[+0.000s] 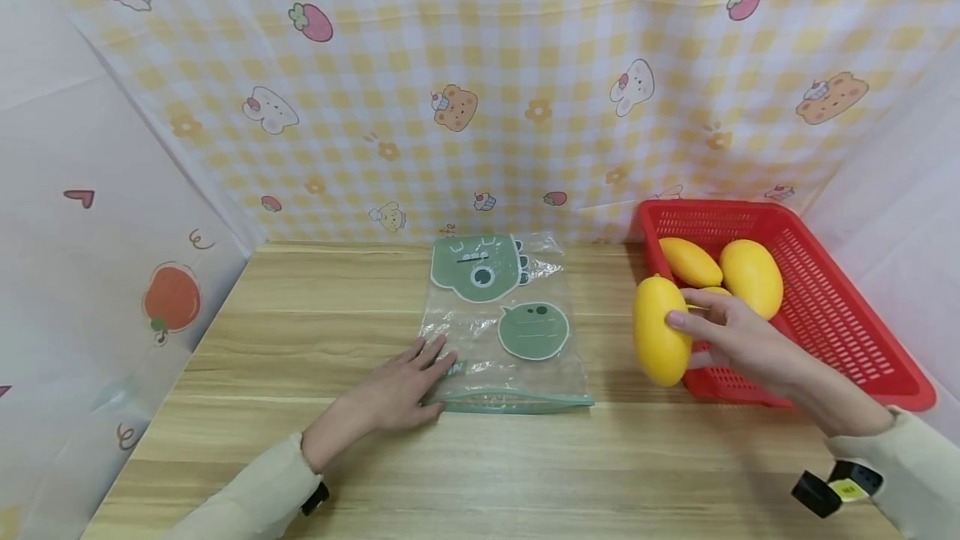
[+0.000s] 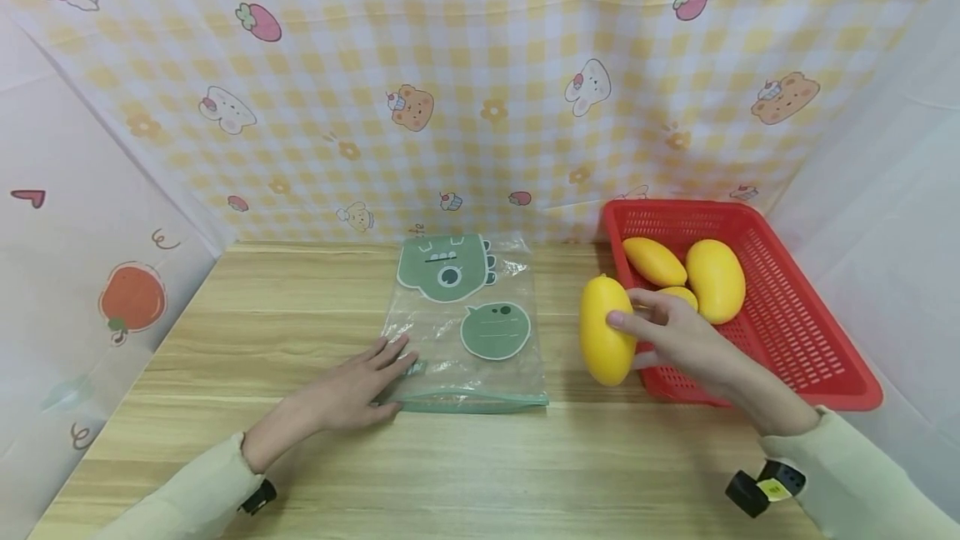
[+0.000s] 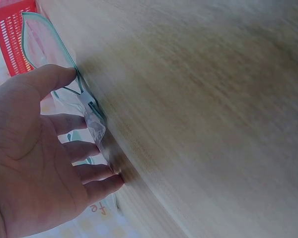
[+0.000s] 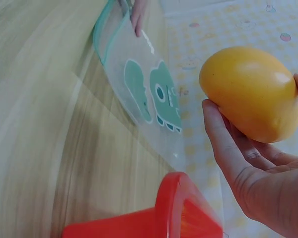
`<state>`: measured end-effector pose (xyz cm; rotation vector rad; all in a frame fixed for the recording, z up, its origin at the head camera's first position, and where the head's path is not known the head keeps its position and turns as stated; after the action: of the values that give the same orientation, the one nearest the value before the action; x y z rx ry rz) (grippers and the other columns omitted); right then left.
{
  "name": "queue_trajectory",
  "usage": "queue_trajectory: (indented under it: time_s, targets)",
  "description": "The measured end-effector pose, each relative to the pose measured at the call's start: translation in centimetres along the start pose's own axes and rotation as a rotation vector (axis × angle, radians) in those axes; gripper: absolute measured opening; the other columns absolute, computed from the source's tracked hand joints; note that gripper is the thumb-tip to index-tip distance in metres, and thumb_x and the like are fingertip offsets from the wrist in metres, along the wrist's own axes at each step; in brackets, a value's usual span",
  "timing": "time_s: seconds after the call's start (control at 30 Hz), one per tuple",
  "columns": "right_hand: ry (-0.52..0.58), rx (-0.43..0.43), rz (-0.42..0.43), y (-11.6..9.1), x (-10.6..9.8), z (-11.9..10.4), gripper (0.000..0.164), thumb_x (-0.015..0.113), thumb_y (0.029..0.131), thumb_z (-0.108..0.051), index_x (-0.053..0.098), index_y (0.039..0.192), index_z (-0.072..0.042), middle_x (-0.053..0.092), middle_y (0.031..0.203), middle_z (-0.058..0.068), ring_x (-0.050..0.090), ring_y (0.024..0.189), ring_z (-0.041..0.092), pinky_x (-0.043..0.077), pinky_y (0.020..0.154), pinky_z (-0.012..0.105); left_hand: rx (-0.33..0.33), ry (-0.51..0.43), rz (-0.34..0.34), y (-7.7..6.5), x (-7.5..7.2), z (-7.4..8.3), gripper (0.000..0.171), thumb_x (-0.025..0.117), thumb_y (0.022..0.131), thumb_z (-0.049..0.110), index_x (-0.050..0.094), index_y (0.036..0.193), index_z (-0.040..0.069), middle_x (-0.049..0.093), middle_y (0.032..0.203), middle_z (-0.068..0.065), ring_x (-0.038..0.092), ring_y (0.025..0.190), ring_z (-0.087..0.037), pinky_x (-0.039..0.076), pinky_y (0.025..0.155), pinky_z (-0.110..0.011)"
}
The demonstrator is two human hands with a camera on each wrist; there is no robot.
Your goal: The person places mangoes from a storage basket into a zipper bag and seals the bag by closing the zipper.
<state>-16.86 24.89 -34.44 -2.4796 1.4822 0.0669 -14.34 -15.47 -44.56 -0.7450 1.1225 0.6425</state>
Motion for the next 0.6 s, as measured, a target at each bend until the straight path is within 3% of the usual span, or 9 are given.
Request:
queue_trajectory:
  time_s: [0.23, 0.6]
  targets:
    - [0.013, -0.008, -0.065, 0.1, 0.9, 0.2, 0.046, 0.049, 0.109, -0.015, 0.04, 0.149, 0.006, 0.062, 0.118, 0.022, 0.067, 0.101, 0.034, 0.058, 0.084, 0.049, -0.008, 0.007, -0.003, 0.1, 0.0, 0.0, 0.072, 0.066, 0.099, 0.036, 0.038, 0.156, 0.003, 0.022, 0.162, -0.025, 0.025, 0.144, -0.051, 0.033, 0.111, -0.059]
    - [0.059, 0.034, -0.151, 0.3, 2.7, 0.8, 0.052, 0.045, 0.111, -0.018, 0.029, 0.151, 0.011, 0.06, 0.12, 0.024, 0.065, 0.102, 0.034, 0.057, 0.086, 0.05, -0.014, 0.006, -0.01, 0.0, 0.0, 0.0, 0.072, 0.065, 0.099, 0.036, 0.037, 0.157, 0.003, 0.021, 0.163, -0.025, 0.024, 0.144, -0.051, 0.031, 0.113, -0.058]
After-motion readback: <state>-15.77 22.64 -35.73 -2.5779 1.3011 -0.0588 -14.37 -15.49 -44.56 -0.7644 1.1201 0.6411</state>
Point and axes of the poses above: each hand's wrist, its own y-axis towards the middle knuckle, its own x-axis out of the palm, z = x × y, the point moved 5 cm from there along y, towards the middle knuckle
